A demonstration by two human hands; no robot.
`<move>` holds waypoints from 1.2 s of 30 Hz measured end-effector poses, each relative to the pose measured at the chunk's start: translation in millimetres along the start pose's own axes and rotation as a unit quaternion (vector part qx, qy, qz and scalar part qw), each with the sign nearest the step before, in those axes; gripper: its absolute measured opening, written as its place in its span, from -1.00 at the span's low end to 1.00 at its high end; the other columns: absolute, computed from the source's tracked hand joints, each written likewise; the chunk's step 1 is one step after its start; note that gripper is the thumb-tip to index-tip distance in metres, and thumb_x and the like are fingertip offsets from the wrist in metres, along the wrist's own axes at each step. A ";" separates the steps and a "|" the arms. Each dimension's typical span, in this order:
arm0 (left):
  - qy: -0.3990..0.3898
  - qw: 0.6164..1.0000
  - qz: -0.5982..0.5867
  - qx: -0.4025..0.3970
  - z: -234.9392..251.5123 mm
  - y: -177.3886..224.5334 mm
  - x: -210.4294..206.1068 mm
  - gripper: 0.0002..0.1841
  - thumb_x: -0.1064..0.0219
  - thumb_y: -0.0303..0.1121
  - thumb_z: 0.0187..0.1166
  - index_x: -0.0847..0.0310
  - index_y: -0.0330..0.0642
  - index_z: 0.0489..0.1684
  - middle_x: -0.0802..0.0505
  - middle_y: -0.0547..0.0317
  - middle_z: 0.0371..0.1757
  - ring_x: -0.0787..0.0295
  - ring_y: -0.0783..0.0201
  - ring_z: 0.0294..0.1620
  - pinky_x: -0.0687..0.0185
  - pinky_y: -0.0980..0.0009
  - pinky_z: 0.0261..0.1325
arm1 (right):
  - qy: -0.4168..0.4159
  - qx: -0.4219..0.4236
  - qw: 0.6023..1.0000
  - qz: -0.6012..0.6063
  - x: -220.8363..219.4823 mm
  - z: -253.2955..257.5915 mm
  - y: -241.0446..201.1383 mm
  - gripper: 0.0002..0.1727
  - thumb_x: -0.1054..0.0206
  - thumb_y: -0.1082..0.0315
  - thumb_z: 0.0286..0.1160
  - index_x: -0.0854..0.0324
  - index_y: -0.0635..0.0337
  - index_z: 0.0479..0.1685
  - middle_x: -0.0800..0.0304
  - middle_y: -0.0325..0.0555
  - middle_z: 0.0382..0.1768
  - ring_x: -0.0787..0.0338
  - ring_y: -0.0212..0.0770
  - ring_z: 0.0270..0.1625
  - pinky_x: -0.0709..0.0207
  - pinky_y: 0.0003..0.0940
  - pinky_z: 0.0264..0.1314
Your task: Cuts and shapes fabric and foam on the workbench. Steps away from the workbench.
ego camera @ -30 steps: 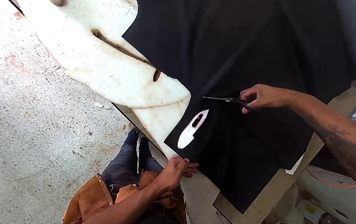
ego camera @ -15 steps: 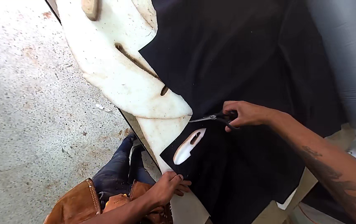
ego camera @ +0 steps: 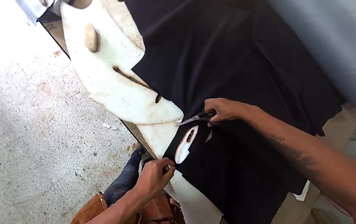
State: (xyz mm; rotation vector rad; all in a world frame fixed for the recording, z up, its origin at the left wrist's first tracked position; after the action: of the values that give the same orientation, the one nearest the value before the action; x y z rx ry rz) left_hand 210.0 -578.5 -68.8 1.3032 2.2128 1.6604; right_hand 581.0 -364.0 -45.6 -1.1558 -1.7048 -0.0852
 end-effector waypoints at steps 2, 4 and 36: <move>0.059 0.997 0.027 -0.043 8.2 6.3 3.6 -0.73 -0.25 -0.01 0.67 -0.79 0.17 0.08 -0.81 0.50 -0.36 -0.72 0.53 -0.38 -0.76 0.39 -0.22 | 0.022 0.010 1.000 -0.005 -1.7 1.6 -0.3 -0.62 -0.65 -0.07 0.16 -0.67 -0.01 -0.55 -0.63 -0.28 -0.32 -0.66 -0.28 -0.23 -0.61 -0.20 -0.15; 0.096 0.990 0.069 -0.082 16.5 13.1 -0.3 -0.69 -0.30 0.00 0.64 -0.75 0.19 0.20 -0.82 0.49 -0.17 -0.75 0.54 -0.18 -0.79 0.41 -0.07 | 0.056 0.010 0.998 -0.006 -6.6 -5.7 2.0 -0.59 -0.64 -0.12 0.16 -0.66 -0.03 -0.56 -0.63 -0.30 -0.31 -0.65 -0.31 -0.23 -0.61 -0.25 -0.14; -0.043 0.866 0.343 -0.361 60.8 6.1 -29.6 -0.75 -0.39 0.17 0.54 -0.83 0.48 0.03 -0.77 0.58 0.16 -0.62 0.41 0.25 -0.57 0.24 0.30 | 0.554 -0.128 0.302 0.765 -299.9 -84.3 -371.2 -0.43 0.01 -0.07 0.85 -0.48 0.11 0.59 -0.79 0.36 -0.04 -0.82 0.17 -0.32 -0.77 0.04 -0.36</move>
State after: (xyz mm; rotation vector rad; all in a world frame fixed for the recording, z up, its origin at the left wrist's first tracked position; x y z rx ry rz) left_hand 263.9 -552.3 -100.5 1.9218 0.8672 2.2347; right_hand 375.5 -802.2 -70.2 -1.7654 1.0649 0.0614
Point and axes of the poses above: each hand's wrist, its own z-axis towards the middle knuckle, its own x-axis out of the back of the hand, y = z × x, the point moved 1 cm from there along z, towards the middle knuckle
